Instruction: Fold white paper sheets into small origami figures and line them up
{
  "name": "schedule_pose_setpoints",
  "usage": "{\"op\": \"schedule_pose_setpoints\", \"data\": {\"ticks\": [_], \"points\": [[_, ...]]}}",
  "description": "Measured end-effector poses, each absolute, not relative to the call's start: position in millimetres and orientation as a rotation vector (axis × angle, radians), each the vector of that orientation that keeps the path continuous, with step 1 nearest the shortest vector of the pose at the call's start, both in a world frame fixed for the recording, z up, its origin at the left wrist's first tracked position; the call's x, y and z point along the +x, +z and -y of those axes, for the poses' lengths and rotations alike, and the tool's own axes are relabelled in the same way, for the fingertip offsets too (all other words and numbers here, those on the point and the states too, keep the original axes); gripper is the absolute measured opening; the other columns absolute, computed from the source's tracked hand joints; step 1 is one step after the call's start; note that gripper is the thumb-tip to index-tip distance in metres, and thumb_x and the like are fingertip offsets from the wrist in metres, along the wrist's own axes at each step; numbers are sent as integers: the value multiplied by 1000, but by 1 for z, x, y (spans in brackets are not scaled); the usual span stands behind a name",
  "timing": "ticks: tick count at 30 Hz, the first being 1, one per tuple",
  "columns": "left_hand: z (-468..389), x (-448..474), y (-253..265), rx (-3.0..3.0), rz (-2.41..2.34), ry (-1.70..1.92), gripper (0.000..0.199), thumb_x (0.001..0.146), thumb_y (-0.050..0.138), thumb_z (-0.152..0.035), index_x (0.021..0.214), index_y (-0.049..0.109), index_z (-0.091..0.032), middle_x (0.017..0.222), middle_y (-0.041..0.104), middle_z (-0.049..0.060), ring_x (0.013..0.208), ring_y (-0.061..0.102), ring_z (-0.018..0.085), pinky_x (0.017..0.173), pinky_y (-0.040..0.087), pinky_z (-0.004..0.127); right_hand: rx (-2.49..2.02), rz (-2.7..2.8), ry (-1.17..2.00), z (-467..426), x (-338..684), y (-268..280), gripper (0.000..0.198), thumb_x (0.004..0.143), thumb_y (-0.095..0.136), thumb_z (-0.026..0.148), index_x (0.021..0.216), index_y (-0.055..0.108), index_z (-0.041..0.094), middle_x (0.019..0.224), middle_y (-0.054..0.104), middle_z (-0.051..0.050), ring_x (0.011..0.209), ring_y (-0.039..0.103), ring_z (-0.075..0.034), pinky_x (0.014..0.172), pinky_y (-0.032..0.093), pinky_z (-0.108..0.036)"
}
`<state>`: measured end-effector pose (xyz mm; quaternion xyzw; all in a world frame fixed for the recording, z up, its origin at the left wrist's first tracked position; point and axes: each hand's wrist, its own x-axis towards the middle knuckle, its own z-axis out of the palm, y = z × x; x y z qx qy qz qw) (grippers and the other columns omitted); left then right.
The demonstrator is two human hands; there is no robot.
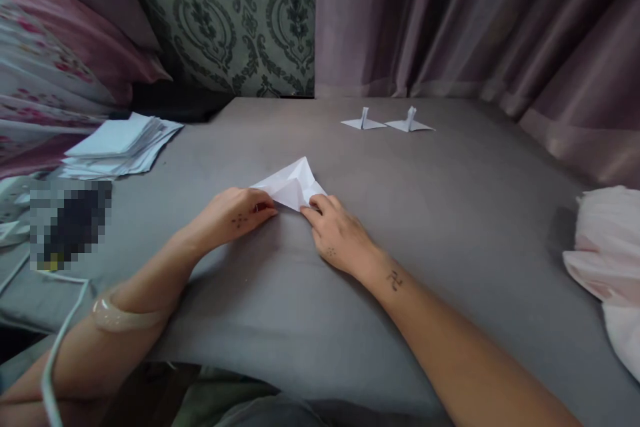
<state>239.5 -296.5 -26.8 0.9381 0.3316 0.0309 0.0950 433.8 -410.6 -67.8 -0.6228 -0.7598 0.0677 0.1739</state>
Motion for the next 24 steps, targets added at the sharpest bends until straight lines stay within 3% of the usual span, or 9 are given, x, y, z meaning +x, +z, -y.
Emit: {"op": "schedule_pose_setpoints", "data": {"ticks": [6,11,13,18,22,24], "points": [[297,248,-39,2748,-1010,416,19,90,54,-37,86,62,-20,85,66,3,69,57,16,59,38,26,-1755,2156,194,411,434,-69,44,90,38,9,127,57,19,122,55,-11,111,48,-24,85,51,-37],[291,250,-47,2791,-893,866,26,92,54,-34,112,58,-18,111,64,11,99,54,23,87,41,38,-1752,2149,184,410,434,-71,43,91,37,11,128,57,19,124,54,-12,112,48,-25,86,51,-39],[286,253,-49,2747,-909,810,26,91,55,-37,109,62,-20,110,65,10,104,52,26,92,37,43,-1743,2150,187,410,434,-71,43,91,37,10,128,57,18,124,54,-12,112,48,-25,88,50,-40],[273,266,-42,2540,-833,581,25,90,54,-41,91,68,-20,78,65,2,80,55,18,89,38,40,-1711,2145,188,410,434,-71,43,89,38,8,127,58,17,123,55,-13,111,48,-25,87,51,-40],[262,278,-36,2486,-607,503,28,91,50,-40,92,68,-19,80,65,3,79,54,17,80,41,32,-1712,2115,210,410,435,-71,44,87,39,8,125,59,19,122,55,-12,110,48,-25,85,51,-39],[257,283,-36,2521,-504,486,28,91,51,-41,93,68,-19,86,66,4,83,54,17,83,40,32,-1699,2112,222,410,435,-72,46,86,39,7,125,59,20,122,55,-11,110,48,-24,89,49,-40]]}}
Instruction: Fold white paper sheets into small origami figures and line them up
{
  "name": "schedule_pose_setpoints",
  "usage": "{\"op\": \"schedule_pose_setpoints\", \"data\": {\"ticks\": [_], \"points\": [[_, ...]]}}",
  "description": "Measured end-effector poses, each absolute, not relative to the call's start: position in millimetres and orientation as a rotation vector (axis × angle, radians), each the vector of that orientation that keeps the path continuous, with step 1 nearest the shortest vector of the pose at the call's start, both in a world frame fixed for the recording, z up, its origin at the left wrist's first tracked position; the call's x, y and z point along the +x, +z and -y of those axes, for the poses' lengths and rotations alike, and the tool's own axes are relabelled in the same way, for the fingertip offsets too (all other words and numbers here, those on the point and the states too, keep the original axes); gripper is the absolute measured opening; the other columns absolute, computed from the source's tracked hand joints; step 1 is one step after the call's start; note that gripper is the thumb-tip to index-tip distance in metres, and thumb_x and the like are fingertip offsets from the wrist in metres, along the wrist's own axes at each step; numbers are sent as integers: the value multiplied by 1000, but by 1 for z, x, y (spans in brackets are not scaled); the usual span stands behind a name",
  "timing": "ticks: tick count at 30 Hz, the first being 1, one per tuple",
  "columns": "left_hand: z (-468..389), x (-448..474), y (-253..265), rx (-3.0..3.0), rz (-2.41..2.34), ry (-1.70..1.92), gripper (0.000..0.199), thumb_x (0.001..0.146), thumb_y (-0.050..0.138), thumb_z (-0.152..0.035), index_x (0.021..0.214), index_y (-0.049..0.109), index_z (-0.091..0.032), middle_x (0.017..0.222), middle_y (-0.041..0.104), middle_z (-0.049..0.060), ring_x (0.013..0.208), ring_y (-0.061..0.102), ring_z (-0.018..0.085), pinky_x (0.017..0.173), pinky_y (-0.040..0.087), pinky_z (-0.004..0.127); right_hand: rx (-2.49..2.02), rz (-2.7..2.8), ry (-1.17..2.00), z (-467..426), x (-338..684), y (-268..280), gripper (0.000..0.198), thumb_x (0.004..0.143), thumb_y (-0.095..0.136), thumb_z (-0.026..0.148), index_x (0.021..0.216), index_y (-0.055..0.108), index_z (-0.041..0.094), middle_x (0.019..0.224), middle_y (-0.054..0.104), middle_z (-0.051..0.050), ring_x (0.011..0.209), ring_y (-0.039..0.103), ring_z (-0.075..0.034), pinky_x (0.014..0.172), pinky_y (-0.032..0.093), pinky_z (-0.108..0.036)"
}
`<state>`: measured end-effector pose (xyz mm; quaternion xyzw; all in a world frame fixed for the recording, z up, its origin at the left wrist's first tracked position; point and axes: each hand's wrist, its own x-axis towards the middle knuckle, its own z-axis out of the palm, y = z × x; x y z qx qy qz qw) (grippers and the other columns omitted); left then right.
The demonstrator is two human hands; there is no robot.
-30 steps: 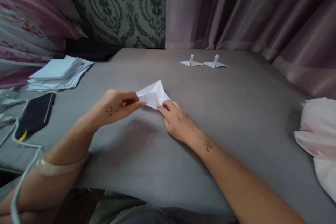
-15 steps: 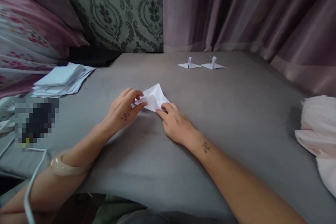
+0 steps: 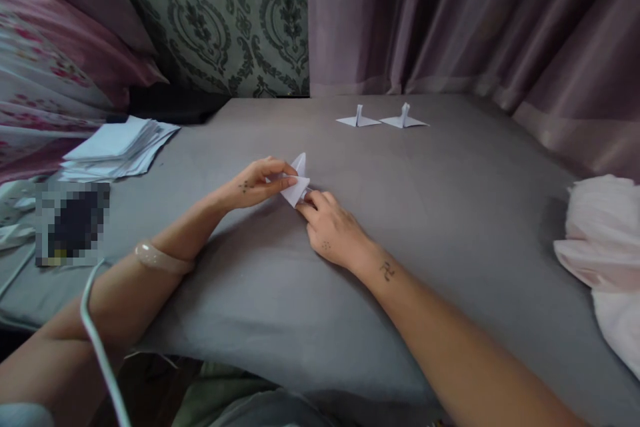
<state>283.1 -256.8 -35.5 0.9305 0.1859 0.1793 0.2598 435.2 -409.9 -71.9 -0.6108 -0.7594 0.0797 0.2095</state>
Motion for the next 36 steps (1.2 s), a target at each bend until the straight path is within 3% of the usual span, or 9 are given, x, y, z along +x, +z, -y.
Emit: {"op": "schedule_pose_setpoints", "data": {"ticks": [5,12,15,19,22,24,29,32,36], "points": [[246,295,-40,2652,-267,453,28,95,47,-42,96,66,-22,100,66,4,99,53,19,98,29,38,-1687,2122,226,409,436,-72,47,84,39,6,124,60,19,125,54,-11,111,47,-25,93,47,-41],[247,310,-46,2667,-155,522,26,97,44,-37,95,64,-21,108,64,5,103,53,18,100,29,37,-1733,2085,193,413,433,-69,45,86,39,8,123,61,22,125,53,-10,108,48,-24,93,48,-42],[249,309,-48,2693,-180,643,28,99,37,-36,108,59,-21,117,61,8,111,52,19,103,30,38,-1734,2087,183,413,433,-69,45,86,39,8,123,61,22,122,55,-10,107,49,-24,93,47,-42],[250,303,-51,2858,-438,911,44,93,45,-54,119,52,-18,129,52,15,122,43,27,105,27,45,-1716,2078,172,412,435,-72,45,85,40,8,122,62,22,120,56,-9,108,50,-24,95,46,-42],[255,301,-53,2927,-767,963,59,82,48,-71,105,55,-16,114,56,16,111,48,31,98,33,46,-1734,2066,185,412,435,-72,44,86,41,9,122,62,22,120,56,-9,109,49,-24,93,47,-41],[261,300,-54,2888,-952,939,61,81,43,-74,93,54,-16,98,58,14,95,54,27,86,40,41,-1745,2067,196,413,435,-71,44,86,40,9,123,62,21,121,56,-10,109,50,-24,91,48,-41],[276,288,-58,2682,-924,978,42,95,41,-55,80,51,-17,78,56,5,67,54,15,66,46,29,-1751,2060,230,413,434,-69,45,87,40,10,124,61,21,123,56,-9,108,50,-24,91,48,-41],[282,271,-58,2538,-691,1012,29,96,45,-40,82,55,-16,87,61,8,77,59,14,69,50,26,-1728,2060,228,413,435,-70,46,86,40,10,124,61,22,123,56,-9,106,50,-24,93,47,-42],[285,252,-60,2492,-510,810,22,95,46,-27,100,64,-17,109,67,10,96,65,16,82,53,28,-1708,2061,220,414,436,-71,48,85,40,9,127,59,23,124,55,-9,106,50,-24,93,48,-42]]}}
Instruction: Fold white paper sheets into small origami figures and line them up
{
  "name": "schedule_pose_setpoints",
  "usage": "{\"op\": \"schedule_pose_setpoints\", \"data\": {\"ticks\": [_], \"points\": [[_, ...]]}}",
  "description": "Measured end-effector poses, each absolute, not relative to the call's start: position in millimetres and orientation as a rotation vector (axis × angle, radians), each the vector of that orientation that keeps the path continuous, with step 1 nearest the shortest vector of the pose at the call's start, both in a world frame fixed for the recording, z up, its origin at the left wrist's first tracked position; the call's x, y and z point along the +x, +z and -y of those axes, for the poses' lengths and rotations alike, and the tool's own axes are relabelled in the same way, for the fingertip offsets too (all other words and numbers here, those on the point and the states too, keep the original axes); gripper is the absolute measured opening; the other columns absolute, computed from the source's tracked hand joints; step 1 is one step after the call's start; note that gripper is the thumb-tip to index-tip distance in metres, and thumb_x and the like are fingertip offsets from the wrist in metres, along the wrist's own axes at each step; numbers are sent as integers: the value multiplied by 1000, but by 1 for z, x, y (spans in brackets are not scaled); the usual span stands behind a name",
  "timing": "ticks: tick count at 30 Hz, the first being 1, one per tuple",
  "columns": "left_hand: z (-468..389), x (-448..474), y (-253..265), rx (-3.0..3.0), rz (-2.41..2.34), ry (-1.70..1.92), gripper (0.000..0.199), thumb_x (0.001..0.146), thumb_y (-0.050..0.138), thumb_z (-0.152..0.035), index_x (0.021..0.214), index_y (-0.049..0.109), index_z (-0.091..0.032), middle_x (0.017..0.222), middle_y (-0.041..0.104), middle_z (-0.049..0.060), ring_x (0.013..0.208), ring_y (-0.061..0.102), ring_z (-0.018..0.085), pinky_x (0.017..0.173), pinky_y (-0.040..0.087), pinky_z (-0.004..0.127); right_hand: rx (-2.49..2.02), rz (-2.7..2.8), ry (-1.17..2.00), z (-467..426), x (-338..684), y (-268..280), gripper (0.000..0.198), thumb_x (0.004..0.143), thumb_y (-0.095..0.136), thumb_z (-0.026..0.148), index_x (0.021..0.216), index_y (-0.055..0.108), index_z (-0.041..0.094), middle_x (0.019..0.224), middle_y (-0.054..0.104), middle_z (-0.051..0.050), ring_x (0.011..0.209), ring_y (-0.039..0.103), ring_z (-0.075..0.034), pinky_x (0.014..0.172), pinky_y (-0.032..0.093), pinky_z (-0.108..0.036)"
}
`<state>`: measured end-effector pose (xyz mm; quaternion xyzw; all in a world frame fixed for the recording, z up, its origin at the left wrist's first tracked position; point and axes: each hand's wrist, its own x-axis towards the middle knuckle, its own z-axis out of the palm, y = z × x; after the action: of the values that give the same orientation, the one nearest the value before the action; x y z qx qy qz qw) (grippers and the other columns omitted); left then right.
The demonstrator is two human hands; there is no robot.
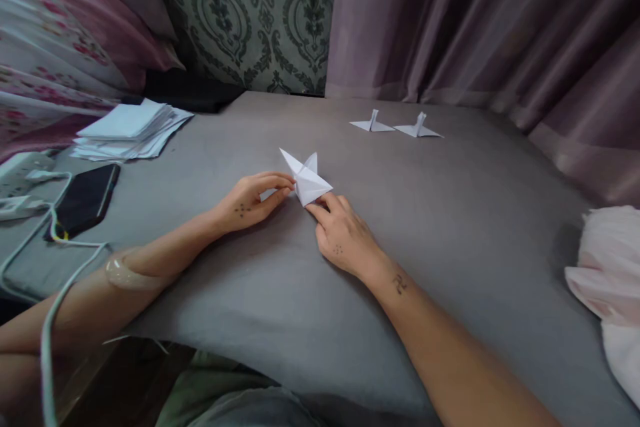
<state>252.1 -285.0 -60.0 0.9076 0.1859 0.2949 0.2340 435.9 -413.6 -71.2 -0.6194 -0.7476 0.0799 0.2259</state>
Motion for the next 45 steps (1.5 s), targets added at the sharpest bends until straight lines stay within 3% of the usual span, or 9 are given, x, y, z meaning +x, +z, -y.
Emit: {"op": "schedule_pose_setpoints", "data": {"ticks": [3,10,27,38,45], "points": [[285,248,-62,2530,-422,677,28,95,42,-20,111,64,-17,119,65,10,106,64,17,94,50,32,-1715,2061,229,415,435,-69,47,86,40,10,127,59,23,124,55,-9,107,50,-25,94,48,-43],[283,246,-65,2626,-281,545,33,95,40,-17,119,62,-18,121,61,14,111,59,21,96,48,38,-1737,2058,249,418,433,-64,46,89,40,13,129,57,26,125,54,-9,110,51,-26,94,49,-45],[288,239,-60,2869,-247,399,39,97,33,-23,126,58,-18,100,57,13,84,51,21,80,45,35,-1709,2122,198,415,439,-69,46,91,39,16,132,55,26,123,56,-11,116,50,-28,98,46,-48],[287,240,-61,2939,-199,356,40,97,34,-20,130,56,-18,102,58,13,85,52,20,82,46,35,-1746,2015,339,416,437,-65,44,89,42,17,130,58,26,122,57,-10,115,51,-25,99,46,-44],[291,241,-56,2964,-200,285,40,95,35,-16,128,57,-17,115,57,15,97,53,23,87,47,38,-1718,1764,507,407,442,-69,35,85,48,16,112,68,24,119,61,-7,115,55,-21,101,43,-40]]}}
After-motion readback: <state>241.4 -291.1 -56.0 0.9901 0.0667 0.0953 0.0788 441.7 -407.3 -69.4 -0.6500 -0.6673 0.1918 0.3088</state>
